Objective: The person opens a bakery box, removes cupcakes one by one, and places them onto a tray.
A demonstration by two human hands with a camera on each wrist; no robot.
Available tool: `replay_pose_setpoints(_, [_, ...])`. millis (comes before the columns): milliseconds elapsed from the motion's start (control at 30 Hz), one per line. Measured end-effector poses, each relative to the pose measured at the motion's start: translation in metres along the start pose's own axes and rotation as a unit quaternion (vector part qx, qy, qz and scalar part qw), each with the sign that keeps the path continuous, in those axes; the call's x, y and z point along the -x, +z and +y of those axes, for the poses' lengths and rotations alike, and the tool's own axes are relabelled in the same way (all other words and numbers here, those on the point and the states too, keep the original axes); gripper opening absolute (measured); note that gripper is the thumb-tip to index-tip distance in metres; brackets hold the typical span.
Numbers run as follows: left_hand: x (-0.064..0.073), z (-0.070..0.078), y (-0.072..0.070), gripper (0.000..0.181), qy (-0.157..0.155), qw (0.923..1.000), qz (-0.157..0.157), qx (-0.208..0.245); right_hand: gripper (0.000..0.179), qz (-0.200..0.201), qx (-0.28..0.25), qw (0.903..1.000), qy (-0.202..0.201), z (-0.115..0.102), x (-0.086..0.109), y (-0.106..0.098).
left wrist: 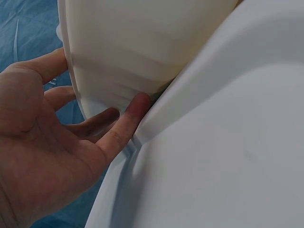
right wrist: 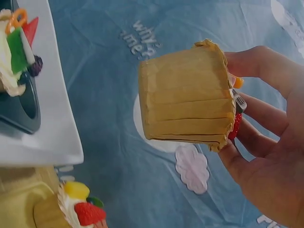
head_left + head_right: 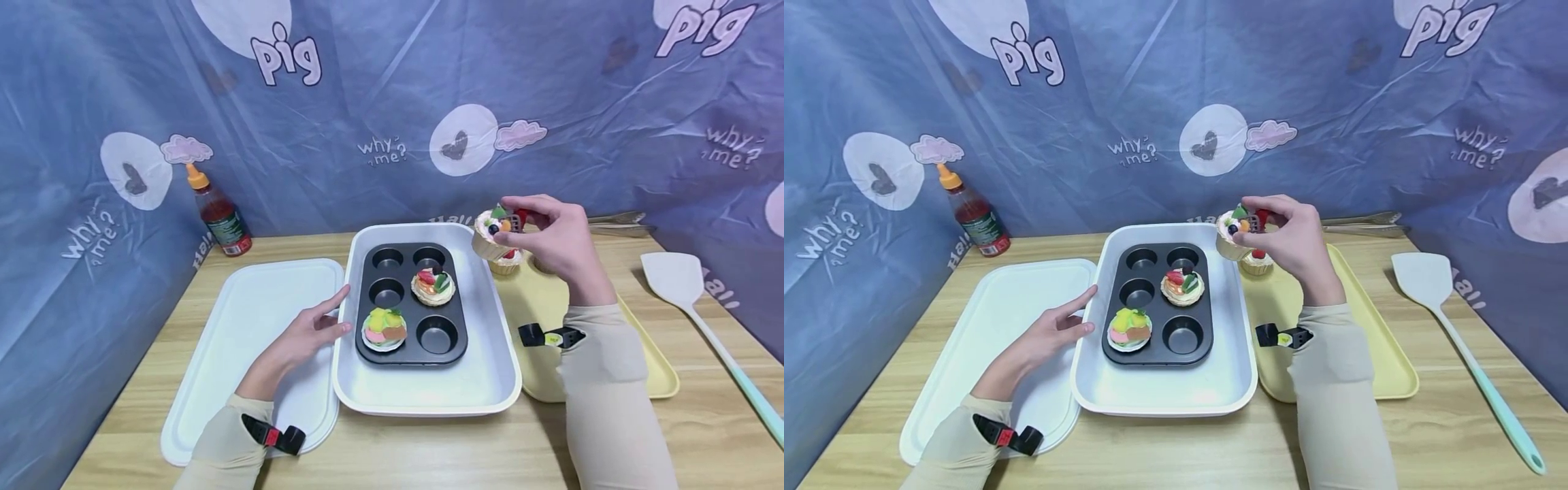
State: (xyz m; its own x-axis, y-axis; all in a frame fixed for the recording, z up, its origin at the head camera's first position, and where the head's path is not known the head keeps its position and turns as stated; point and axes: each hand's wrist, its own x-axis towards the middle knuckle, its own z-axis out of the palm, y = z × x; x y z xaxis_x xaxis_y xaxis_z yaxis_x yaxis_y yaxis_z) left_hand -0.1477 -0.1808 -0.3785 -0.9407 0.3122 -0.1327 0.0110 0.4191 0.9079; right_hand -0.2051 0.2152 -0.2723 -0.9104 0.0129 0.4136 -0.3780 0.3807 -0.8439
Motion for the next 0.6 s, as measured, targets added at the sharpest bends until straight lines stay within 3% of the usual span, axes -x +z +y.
replay_pose_setpoints(233, [0.0, -0.002, 0.0, 0.073, 0.001, 1.0, 0.0, 0.005, 0.055, -0.004, 0.018, 0.9991, 0.037, 0.013, 0.001, -0.017])
replay_pose_setpoints(600, [0.0, -0.002, 0.001, 0.071, -0.004, 1.0, 0.001, 0.0, 0.057, -0.061, 0.037, 0.9944, 0.078, 0.041, 0.002, -0.034])
